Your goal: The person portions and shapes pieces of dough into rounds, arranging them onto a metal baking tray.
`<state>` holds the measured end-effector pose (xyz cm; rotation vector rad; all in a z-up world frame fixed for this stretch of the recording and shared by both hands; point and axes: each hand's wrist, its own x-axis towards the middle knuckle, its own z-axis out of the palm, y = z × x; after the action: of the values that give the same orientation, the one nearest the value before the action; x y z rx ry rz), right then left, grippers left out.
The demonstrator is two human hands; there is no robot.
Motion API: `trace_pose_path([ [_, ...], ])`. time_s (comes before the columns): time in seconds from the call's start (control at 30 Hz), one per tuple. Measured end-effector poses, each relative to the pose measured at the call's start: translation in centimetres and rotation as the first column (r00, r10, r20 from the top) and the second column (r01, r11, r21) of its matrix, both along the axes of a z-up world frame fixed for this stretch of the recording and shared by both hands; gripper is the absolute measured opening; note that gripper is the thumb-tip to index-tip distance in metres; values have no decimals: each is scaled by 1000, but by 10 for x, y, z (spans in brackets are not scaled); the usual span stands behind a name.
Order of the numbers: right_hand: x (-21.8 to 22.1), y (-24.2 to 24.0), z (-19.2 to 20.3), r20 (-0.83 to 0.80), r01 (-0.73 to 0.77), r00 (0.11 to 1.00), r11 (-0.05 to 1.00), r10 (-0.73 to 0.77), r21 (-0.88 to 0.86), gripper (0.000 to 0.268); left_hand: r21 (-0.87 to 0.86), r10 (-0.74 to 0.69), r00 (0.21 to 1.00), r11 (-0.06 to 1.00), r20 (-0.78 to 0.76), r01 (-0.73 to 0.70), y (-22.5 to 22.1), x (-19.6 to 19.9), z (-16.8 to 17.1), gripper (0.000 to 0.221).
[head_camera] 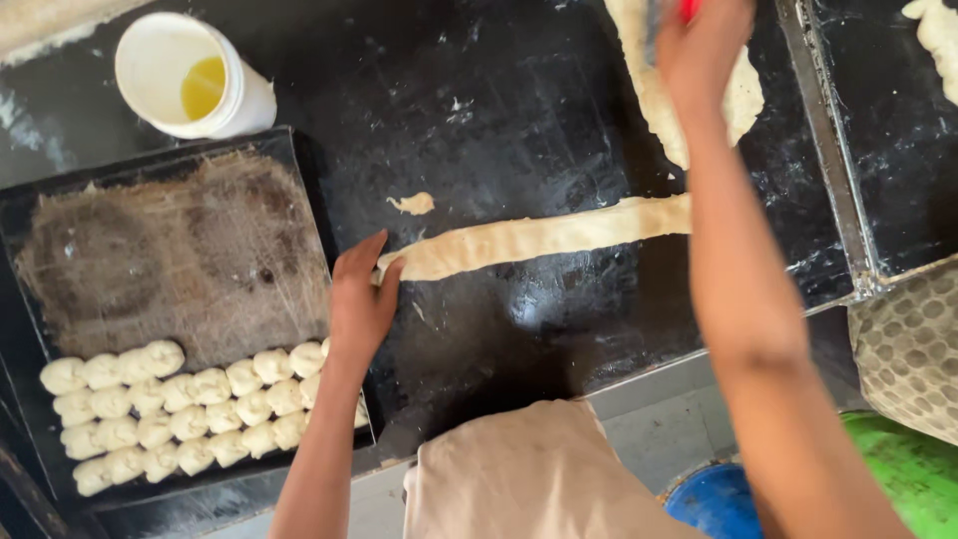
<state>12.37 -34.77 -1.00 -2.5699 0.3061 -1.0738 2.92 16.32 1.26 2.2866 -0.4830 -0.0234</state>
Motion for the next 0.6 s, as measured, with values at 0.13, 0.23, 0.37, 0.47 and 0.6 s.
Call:
trace_pose_path([
  [0.13, -85, 202, 73, -244, -79, 945, 877, 216, 474, 64, 171, 16, 994, 985, -108, 3, -2, 6, -41, 29],
  [0.23, -132, 299, 109, -195, -242, 864, 722, 465, 649, 34, 131, 26, 1000, 991, 7, -26, 8, 2, -73, 27],
  [0.37, -143, 371, 93, -346, -188, 857, 857, 381, 480, 41, 6, -13, 991, 1000, 135, 12, 20, -1, -106, 15],
  [0.47, -112, 380, 68, -523, -86, 811, 938, 262, 336, 50, 9, 1, 990, 1000, 144, -3, 15, -1, -109, 9],
  [0.6, -116, 343, 102, -357, -108, 906, 941, 226, 322, 43, -39, 91, 990, 995, 109, -88, 8, -4, -63, 50],
])
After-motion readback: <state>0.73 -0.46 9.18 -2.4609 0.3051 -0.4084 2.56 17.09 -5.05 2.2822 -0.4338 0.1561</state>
